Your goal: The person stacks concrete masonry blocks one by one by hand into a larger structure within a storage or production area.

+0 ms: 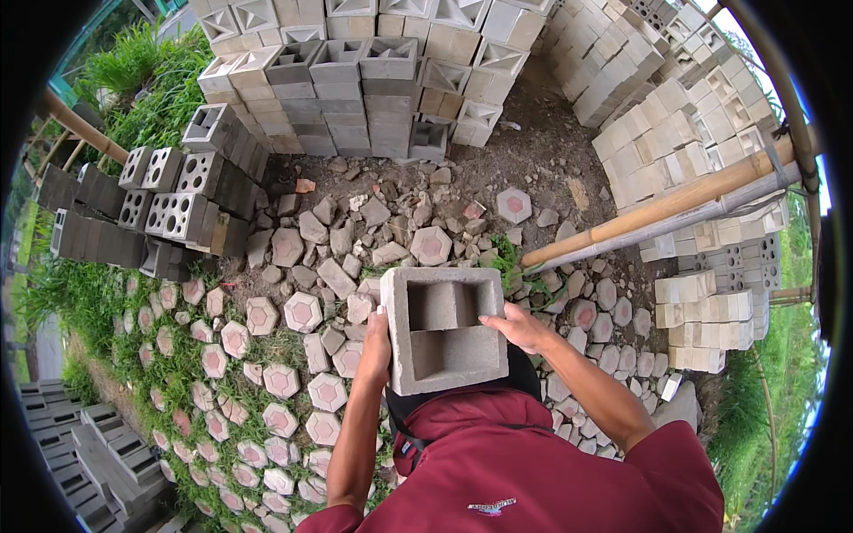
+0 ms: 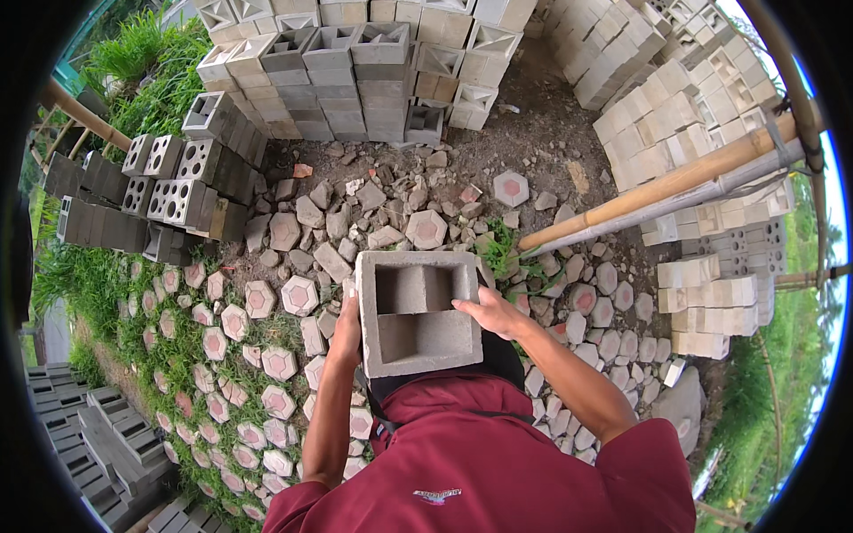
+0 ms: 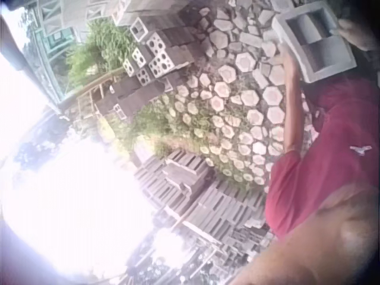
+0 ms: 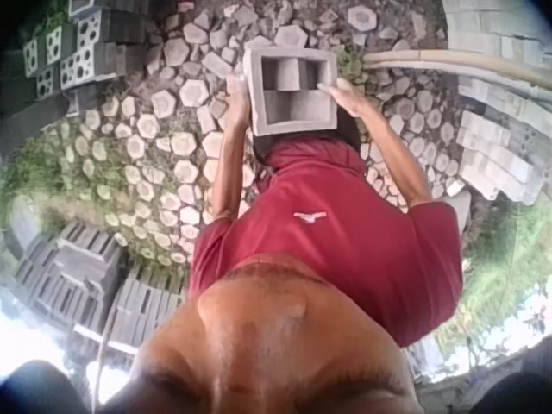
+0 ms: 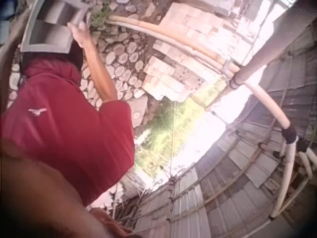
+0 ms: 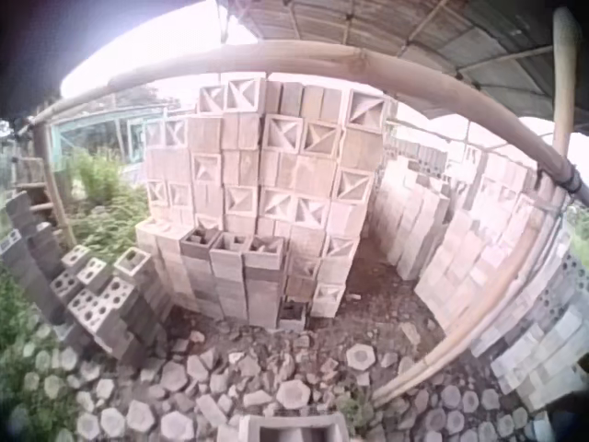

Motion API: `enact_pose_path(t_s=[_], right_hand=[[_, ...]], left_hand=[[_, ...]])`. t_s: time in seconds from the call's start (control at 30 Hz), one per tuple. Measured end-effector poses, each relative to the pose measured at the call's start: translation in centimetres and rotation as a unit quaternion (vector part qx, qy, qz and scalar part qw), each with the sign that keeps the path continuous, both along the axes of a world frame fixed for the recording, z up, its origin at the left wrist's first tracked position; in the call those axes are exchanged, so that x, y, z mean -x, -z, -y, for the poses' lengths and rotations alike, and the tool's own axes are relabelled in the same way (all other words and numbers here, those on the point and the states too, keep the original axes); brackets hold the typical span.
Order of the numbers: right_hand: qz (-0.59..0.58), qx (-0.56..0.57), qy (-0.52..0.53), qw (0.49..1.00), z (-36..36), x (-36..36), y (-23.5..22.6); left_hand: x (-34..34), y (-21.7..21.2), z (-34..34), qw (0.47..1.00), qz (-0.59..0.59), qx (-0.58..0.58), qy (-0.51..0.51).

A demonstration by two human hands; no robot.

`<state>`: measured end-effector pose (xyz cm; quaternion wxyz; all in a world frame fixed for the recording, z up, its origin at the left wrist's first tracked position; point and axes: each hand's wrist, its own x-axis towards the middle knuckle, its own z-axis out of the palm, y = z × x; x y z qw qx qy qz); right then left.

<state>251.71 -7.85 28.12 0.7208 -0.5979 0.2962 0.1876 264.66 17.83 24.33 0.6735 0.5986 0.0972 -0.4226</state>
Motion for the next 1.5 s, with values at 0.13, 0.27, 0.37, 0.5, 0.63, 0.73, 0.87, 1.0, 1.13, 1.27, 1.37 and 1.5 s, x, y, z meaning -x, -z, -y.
enact_pose_path(t_s=[0.13,0.27,0.37,0.5,0.63,0.73,0.87,1.0,1.13,1.27,1.37,1.5], right_hand=[[-0.002,0.078,-0.062,0.995,1.0,-4.2,5.3],[-0.040,0.000,-0.031,0.999,3.8,-8.8,14.0],[-0.083,0.114,-0.097,0.985,7.1,-12.1,20.7],[-0.098,0.010,-0.046,0.994,13.9,-17.0,25.4],[-0.139,0.056,-0.008,0.989,21.2,-17.8,29.1],[-0.145,0.048,0.037,0.988,27.5,-20.8,29.0],[-0.174,0.069,0.031,0.982,34.4,-26.5,27.6],[-0.138,0.030,0.056,0.988,37.7,-30.4,28.0],[-0.180,-0.049,0.029,0.982,40.0,-34.7,28.6],[-0.217,-0.048,0.025,0.975,41.1,-39.1,30.4],[-0.246,-0.032,0.043,0.968,41.1,-42.7,31.8],[-0.248,-0.049,0.029,0.967,42.5,-46.7,33.2]], left_hand=[[-3.9,6.9,2.0,0.997,-0.049,0.058,-0.024],[-5.5,14.0,3.9,0.996,-0.002,-0.078,-0.050],[-8.1,15.5,7.8,0.987,-0.024,-0.145,-0.071],[-11.9,21.3,13.7,0.978,-0.040,-0.197,-0.061],[-16.4,23.1,22.3,0.975,-0.017,-0.220,0.020],[-19.5,24.5,28.8,0.980,0.010,-0.199,0.026],[-23.0,26.8,34.9,0.992,-0.005,-0.124,-0.023],[-29.6,25.5,39.3,0.989,0.050,-0.125,0.062],[-34.4,26.4,41.0,0.989,0.079,-0.108,0.067],[-39.5,28.6,41.6,0.984,0.071,-0.140,0.086],[-42.6,30.2,42.0,0.983,0.083,-0.146,0.077],[-45.8,31.9,42.6,0.988,0.096,-0.104,0.055]])
